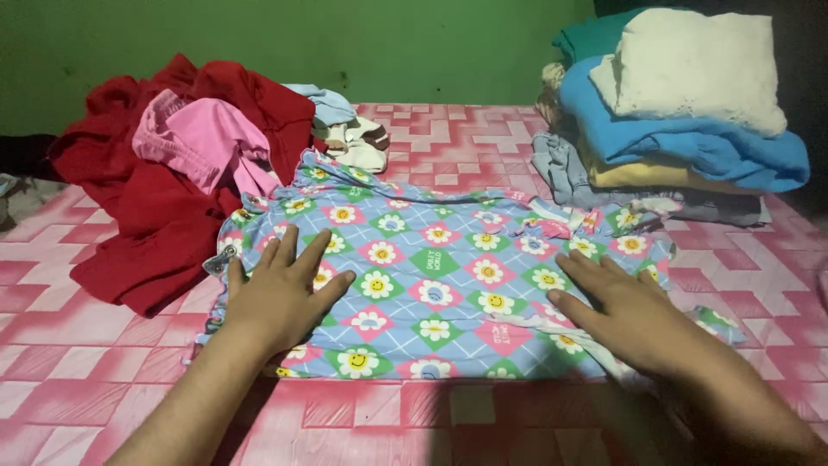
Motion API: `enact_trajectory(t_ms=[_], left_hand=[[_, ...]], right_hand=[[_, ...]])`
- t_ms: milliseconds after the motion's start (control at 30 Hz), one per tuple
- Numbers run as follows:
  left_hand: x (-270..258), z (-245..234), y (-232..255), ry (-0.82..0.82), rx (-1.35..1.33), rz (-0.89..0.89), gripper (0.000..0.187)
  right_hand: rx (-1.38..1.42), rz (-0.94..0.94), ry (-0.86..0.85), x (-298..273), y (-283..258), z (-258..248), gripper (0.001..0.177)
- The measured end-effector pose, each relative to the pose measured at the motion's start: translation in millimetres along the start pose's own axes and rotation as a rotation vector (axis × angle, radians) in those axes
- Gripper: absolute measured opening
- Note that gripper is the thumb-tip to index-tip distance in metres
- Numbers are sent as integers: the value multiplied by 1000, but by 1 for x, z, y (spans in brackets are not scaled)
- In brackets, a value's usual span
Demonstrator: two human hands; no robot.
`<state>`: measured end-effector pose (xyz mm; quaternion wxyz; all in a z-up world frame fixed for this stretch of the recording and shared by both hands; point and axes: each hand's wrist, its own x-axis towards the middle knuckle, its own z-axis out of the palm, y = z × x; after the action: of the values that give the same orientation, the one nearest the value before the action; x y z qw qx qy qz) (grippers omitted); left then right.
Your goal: Fold various pieces of clothing and stack them on a bed.
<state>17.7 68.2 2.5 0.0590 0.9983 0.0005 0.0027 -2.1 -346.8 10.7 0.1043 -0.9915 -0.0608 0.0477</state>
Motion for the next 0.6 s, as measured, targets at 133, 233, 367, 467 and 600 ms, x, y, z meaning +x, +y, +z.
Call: enact_trajectory(t_ms=[133, 233, 367, 467, 600], left_hand=[[-3, 1, -4, 74, -25, -6, 86], [-11, -4, -9, 100, -98, 57, 84], [-26, -20, -2, 64, -310, 201, 74], [-39, -21, 23, 67, -386, 350, 75], [-49, -15, 39, 8, -360, 474, 73]], right_hand=[[30, 43, 137, -18, 21, -25, 66], [224, 236, 216, -37, 81, -24, 57], [334, 527, 250, -65, 176, 17, 59], [445, 528, 208, -76, 161, 33, 52], [964, 443, 273, -78, 119, 31, 51]])
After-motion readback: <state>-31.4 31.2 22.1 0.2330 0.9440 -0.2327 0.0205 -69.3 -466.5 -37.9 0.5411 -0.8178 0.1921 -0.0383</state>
